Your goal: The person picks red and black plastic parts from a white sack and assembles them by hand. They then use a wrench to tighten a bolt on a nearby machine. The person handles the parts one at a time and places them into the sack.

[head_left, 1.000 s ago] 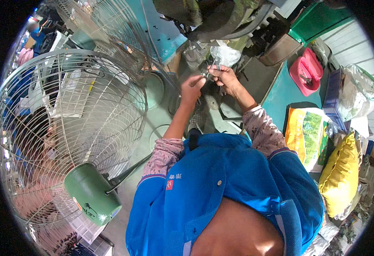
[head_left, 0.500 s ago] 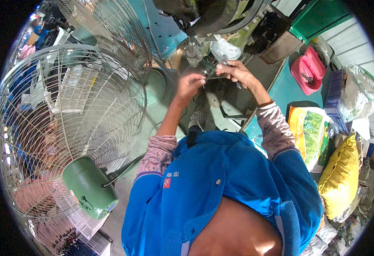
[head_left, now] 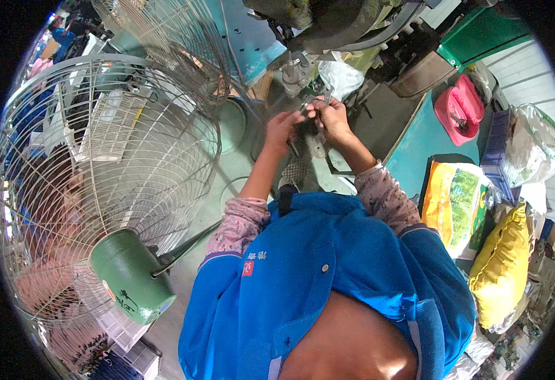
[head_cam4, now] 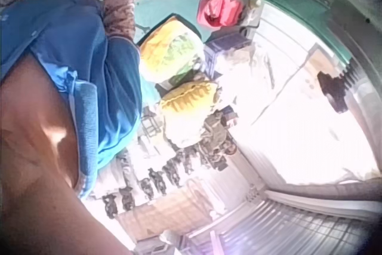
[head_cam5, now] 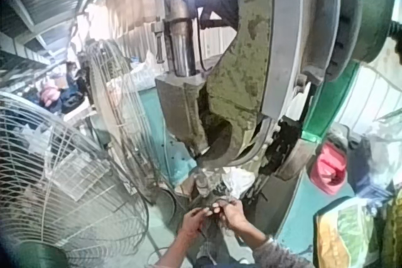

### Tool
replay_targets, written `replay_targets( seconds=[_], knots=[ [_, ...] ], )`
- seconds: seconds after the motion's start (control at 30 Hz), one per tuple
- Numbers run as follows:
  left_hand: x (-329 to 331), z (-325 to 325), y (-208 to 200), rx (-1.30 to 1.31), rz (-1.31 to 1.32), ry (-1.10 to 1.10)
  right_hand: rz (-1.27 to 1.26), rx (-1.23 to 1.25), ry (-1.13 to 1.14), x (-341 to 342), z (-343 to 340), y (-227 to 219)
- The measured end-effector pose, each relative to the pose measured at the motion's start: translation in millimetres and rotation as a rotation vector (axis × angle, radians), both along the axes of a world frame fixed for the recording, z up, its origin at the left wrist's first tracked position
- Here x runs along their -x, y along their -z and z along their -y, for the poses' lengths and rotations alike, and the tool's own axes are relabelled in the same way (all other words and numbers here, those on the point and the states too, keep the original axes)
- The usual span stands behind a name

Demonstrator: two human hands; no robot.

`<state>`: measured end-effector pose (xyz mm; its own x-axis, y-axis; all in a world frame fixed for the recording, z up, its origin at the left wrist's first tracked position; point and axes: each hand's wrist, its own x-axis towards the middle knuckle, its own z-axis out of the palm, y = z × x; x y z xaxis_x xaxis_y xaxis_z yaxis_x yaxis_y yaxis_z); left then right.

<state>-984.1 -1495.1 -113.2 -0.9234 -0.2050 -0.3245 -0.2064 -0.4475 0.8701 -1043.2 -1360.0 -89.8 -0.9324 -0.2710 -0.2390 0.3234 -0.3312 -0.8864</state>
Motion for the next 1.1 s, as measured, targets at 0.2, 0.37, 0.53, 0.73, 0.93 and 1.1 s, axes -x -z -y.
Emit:
replay_targets(
  seconds=[0.2,0.37,0.53,0.73,0.93,1.1],
  knots=[
    [-11.8,-9.4,-19.3,0.142,0.050,0.199,-0.012,-0.070,0.123,6.9,16.1,2.0],
    [-6.5,-11.2,-7.7,0.289,-0.152,0.192,0.003,-0.128,0.132,11.0,20.1,-5.9],
    [-8.1,-12.9,-16.7,0.307,-0.111,0.112,0.058,-0.127,0.160,15.4,23.9,-14.5],
    [-7.5,-8.9,-10.2,0.278,-0.087,0.027,0.078,0.093,0.073,13.3,25.5,-10.0],
    [-9.7,-11.1,-13.9,0.408,-0.087,-0.006,0.034,0.015,0.013,14.3,20.5,-4.9],
    [-10.7,-13.9,-10.6,0.384,-0.101,0.005,0.067,-0.029,0.020,15.9,22.4,-6.3]
  ],
)
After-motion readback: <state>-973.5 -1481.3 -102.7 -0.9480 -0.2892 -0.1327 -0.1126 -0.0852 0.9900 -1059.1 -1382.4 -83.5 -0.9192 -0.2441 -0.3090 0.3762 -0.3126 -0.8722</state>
